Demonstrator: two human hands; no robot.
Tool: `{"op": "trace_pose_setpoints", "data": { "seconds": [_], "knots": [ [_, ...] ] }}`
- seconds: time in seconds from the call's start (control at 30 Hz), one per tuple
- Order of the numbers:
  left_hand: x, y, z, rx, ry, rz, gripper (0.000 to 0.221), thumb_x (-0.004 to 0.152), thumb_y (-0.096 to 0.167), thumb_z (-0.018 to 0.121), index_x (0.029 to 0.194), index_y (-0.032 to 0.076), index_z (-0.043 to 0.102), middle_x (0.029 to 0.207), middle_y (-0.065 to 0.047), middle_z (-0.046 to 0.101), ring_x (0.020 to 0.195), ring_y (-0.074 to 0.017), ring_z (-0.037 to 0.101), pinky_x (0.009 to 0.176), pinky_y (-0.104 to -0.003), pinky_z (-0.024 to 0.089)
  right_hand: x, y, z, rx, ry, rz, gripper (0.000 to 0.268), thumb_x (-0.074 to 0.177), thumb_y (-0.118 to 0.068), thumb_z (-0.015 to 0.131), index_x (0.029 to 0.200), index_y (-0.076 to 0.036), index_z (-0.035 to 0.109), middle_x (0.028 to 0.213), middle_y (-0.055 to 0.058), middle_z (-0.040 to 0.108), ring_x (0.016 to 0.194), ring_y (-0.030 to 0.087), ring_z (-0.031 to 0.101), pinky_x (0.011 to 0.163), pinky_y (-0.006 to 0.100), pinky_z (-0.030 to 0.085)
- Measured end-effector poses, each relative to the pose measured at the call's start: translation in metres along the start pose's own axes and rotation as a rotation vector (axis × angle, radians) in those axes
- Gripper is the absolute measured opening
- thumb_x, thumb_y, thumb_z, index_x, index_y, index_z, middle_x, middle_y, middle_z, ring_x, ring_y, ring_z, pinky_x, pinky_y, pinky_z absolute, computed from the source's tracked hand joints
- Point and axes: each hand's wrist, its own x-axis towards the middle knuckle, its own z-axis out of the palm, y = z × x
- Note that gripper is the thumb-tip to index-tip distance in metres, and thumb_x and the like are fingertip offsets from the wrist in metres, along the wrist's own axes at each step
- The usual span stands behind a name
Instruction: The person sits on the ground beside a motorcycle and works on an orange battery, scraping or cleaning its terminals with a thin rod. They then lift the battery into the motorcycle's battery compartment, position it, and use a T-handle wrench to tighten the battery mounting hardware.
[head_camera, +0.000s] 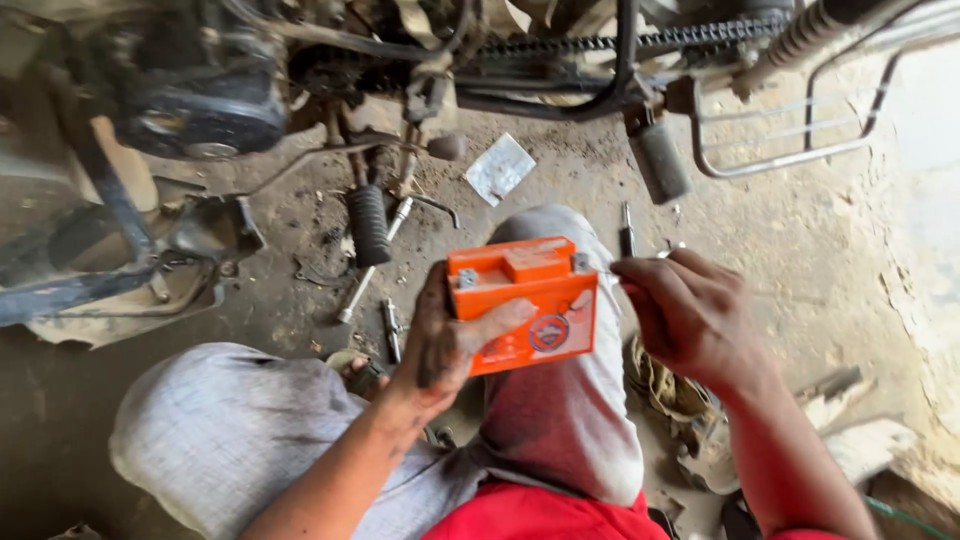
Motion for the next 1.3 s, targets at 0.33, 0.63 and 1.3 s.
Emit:
{"op": "trace_pose_setpoints", "data": {
  "seconds": [0.33, 0.63, 1.3],
  "knots": [
    [0.009, -0.009, -0.002, 0.028, 0.024, -0.023, 0.051, 0.082, 0.013, 0.081, 0.126, -0.001, 0.061, 0.117, -0.013, 0.074, 0.103, -0.0199, 0.072, 0.093, -0.037, 0.059, 0.020, 0.031, 0.004, -0.209, -0.117, -0.356, 0.020, 0.085, -0.003, 0.074, 0.102, -0.006, 0.064, 0.074, 0.002, 0.055, 0.066, 0.019, 0.053, 0.054, 0.034, 0.046],
    [0.006, -0.010, 0.003, 0.131, 0.066, -0.011, 0.057, 0.081, 0.018, 0.081, 0.127, -0.002, 0.053, 0.116, -0.015, 0.071, 0.102, -0.0205, 0.072, 0.089, -0.034, 0.062, 0.013, 0.031, 0.004, -0.293, -0.188, -0.320, 0.031, 0.076, -0.002, 0.074, 0.105, -0.008, 0.064, 0.075, 0.001, 0.055, 0.069, 0.018, 0.055, 0.057, 0.033, 0.050],
    [-0.002, -0.009, 0.007, 0.249, 0.073, 0.073, 0.060, 0.080, 0.019, 0.082, 0.126, -0.002, 0.048, 0.116, -0.015, 0.069, 0.102, -0.0198, 0.071, 0.087, -0.034, 0.062, 0.005, 0.023, 0.006, -0.199, -0.165, -0.298, 0.048, 0.071, 0.006, 0.068, 0.119, 0.000, 0.062, 0.094, 0.010, 0.069, 0.076, 0.023, 0.061, 0.066, 0.036, 0.054]
  ]
}}
